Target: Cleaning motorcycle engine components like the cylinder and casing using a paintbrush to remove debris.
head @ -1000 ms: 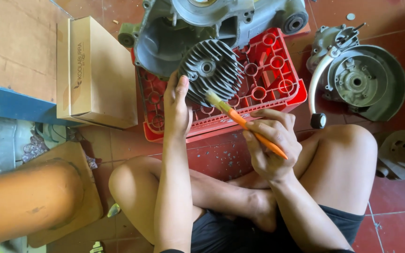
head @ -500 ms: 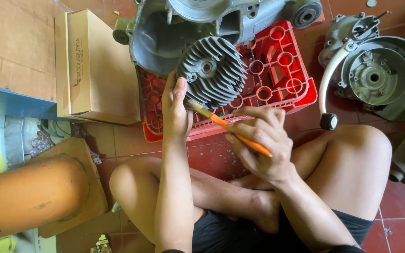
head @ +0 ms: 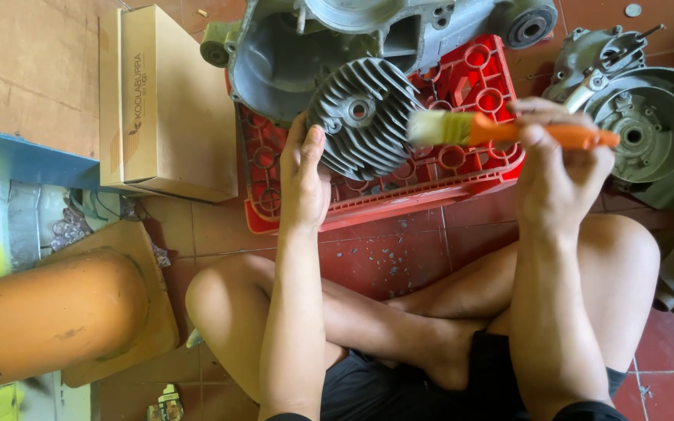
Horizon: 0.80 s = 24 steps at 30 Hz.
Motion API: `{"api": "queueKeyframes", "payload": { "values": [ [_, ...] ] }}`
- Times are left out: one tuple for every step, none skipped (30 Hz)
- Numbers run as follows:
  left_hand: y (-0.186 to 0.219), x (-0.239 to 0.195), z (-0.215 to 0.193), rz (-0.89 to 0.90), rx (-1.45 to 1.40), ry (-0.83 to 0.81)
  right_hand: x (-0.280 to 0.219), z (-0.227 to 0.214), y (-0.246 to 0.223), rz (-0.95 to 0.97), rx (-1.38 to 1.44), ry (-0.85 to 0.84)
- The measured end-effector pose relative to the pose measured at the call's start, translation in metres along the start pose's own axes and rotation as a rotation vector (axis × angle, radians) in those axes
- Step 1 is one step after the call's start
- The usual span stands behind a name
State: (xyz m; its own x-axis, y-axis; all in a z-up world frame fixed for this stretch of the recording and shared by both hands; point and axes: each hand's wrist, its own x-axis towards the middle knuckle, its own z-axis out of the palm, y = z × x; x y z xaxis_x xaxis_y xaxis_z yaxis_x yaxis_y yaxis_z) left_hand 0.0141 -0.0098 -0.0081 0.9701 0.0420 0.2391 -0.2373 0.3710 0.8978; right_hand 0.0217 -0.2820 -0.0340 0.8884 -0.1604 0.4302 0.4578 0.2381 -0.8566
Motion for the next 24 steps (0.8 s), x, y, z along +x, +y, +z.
{"api": "queueKeyframes", "payload": {
  "values": [
    [0.001, -0.001, 0.001, 0.002, -0.001, -0.001, 0.004, -0.001, 0.0, -0.002, 0.0, -0.001],
    [0.002, -0.001, 0.001, -0.01, 0.005, 0.007, 0.009, -0.002, 0.0, 0.071, 0.071, 0.08],
    [0.004, -0.001, 0.002, -0.022, 0.01, 0.014, 0.015, -0.004, -0.001, 0.143, 0.144, 0.162],
    [0.002, -0.001, 0.001, -0.017, 0.013, 0.012, 0.014, -0.006, 0.001, 0.139, 0.148, 0.162],
    [0.0, 0.0, 0.0, -0.003, 0.02, -0.003, 0.013, -0.007, 0.002, 0.063, 0.082, 0.174],
    [-0.002, -0.001, -0.002, 0.01, 0.026, -0.014, 0.012, -0.01, 0.004, -0.009, 0.015, 0.185],
    [0.002, -0.002, 0.003, 0.013, 0.028, -0.014, 0.009, -0.005, 0.0, -0.01, 0.018, 0.183],
    [0.005, -0.002, 0.008, 0.037, 0.11, -0.013, 0.005, 0.0, -0.005, -0.06, -0.091, 0.143],
    [0.008, -0.002, 0.014, 0.06, 0.193, -0.012, 0.002, 0.003, -0.009, -0.109, -0.2, 0.103],
    [0.009, -0.003, 0.016, 0.063, 0.193, -0.018, -0.004, 0.006, -0.012, -0.114, -0.2, 0.107],
    [0.009, -0.003, 0.019, 0.115, 0.311, -0.017, -0.01, 0.009, -0.014, -0.101, -0.197, 0.083],
    [0.009, -0.004, 0.021, 0.168, 0.429, -0.013, -0.016, 0.011, -0.016, -0.088, -0.193, 0.058],
    [0.011, -0.004, 0.022, 0.171, 0.428, -0.017, -0.019, 0.013, -0.017, -0.092, -0.193, 0.061],
    [0.011, -0.004, 0.022, 0.174, 0.459, 0.015, -0.024, 0.015, -0.019, -0.054, -0.123, 0.154],
    [0.012, -0.004, 0.023, 0.176, 0.489, 0.048, -0.028, 0.016, -0.02, -0.017, -0.052, 0.248],
    [0.013, -0.004, 0.022, 0.178, 0.486, 0.049, -0.03, 0.015, -0.021, -0.019, -0.054, 0.246],
    [0.013, -0.004, 0.022, 0.198, 0.465, 0.033, -0.033, 0.013, -0.023, 0.022, 0.068, 0.31],
    [0.015, -0.003, 0.02, 0.222, 0.446, 0.018, -0.035, 0.012, -0.024, 0.061, 0.194, 0.372],
    [0.013, -0.005, 0.015, 0.226, 0.446, 0.021, -0.037, 0.013, -0.028, 0.059, 0.196, 0.367],
    [0.01, -0.007, 0.01, 0.19, 0.331, 0.035, -0.04, 0.013, -0.034, 0.113, 0.276, 0.411],
    [0.008, -0.009, 0.004, 0.154, 0.216, 0.049, -0.044, 0.013, -0.039, 0.167, 0.356, 0.456],
    [0.006, -0.007, 0.001, 0.157, 0.21, 0.048, -0.047, 0.012, -0.04, 0.162, 0.352, 0.454],
    [0.004, -0.005, -0.002, 0.121, -0.048, -0.026, -0.05, 0.012, -0.042, 0.201, 0.431, 0.431],
    [0.003, -0.004, -0.005, 0.087, -0.306, -0.096, -0.053, 0.012, -0.043, 0.243, 0.51, 0.403]
  ]
}}
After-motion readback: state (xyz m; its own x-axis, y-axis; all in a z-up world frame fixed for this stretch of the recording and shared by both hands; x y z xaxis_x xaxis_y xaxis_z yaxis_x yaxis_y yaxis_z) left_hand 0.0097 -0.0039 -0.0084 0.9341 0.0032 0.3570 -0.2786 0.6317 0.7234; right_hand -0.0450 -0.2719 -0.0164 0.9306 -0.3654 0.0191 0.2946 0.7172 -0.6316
